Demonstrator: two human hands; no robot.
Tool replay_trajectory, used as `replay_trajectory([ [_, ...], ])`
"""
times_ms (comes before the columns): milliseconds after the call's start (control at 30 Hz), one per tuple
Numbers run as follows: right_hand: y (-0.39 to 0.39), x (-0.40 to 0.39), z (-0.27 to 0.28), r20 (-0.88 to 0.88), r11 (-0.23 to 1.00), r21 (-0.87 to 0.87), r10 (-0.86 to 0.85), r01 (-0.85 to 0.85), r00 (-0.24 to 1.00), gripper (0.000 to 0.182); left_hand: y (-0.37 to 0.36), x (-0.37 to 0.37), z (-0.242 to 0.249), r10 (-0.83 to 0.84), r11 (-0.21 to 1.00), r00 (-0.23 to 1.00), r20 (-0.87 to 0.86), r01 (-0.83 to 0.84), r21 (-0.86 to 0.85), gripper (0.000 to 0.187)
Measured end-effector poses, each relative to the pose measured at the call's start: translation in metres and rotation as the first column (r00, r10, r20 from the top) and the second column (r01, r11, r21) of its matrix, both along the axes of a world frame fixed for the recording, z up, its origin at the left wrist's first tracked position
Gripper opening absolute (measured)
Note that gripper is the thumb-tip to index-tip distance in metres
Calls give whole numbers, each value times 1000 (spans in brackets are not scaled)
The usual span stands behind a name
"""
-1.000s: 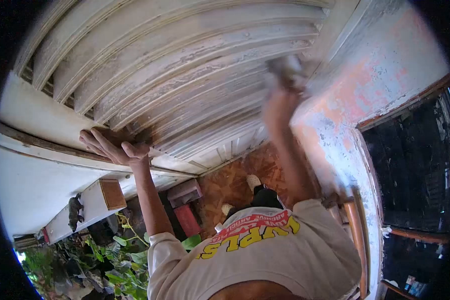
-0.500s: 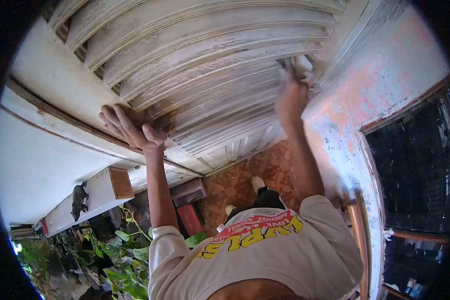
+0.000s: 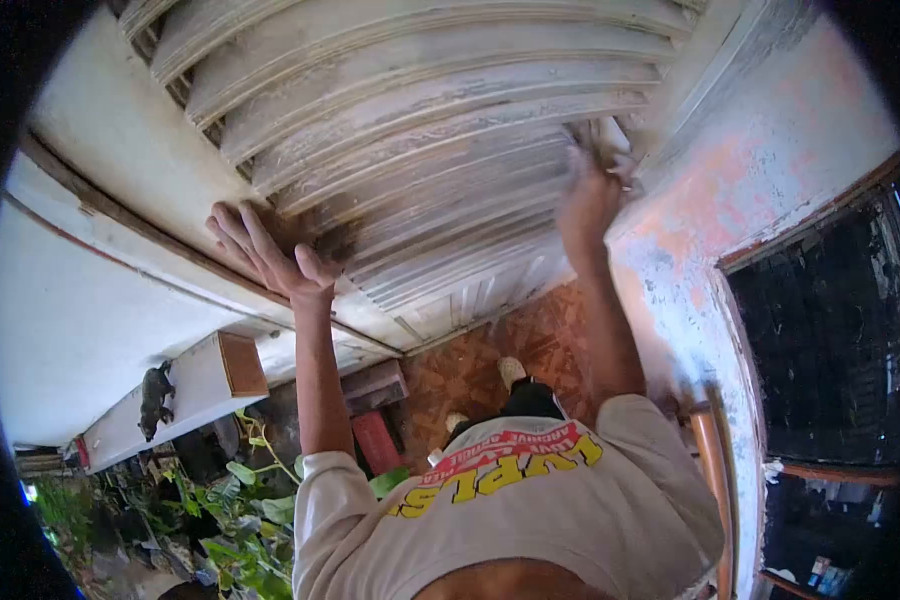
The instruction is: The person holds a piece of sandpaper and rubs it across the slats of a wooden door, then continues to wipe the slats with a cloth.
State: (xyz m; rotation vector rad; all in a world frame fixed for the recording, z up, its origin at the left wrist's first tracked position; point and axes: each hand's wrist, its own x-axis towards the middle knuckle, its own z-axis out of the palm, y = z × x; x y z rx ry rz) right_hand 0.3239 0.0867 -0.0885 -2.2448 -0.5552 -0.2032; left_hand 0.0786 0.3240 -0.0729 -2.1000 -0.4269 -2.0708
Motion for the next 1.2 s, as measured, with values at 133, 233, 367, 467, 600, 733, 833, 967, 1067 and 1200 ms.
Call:
replay_trajectory([
  [133,15,-53,-5,630,997,-69,68,-31,773,53,-2,3,-2,19,1000,1000,19,-19,-4,66],
  [233,12,-33,1,404,997,52,25,-50,914,49,1,-2,-3,7,1000,1000,-16,-7,10,65],
  [367,18,-41,5,704,987,-33,-87,155,705,47,1,-1,-4,-3,1000,1000,-13,3,11,66],
  [467,-11,-5,18,314,977,136,117,-167,942,53,3,-4,-5,25,1000,1000,-15,-25,6,65],
  [600,3,3,-14,732,982,-62,-79,181,677,52,0,3,-1,16,999,1000,2,-16,39,67],
  [733,-6,-1,19,300,995,96,-52,24,953,39,4,0,-2,32,999,999,-11,-32,22,66],
  [833,30,-43,13,788,994,92,-38,-56,615,41,1,8,1,-8,1000,1000,23,7,25,66],
  [967,7,-36,16,224,997,-14,77,-75,971,47,5,-4,-7,-6,999,1000,-30,7,33,67],
  [1067,31,-34,4,356,997,71,-31,6,934,49,5,0,-8,-6,1000,1000,-11,6,-26,66],
  [1200,42,-87,7,593,989,-26,132,-145,794,44,-2,4,-6,-13,1000,1000,17,14,-20,66],
])
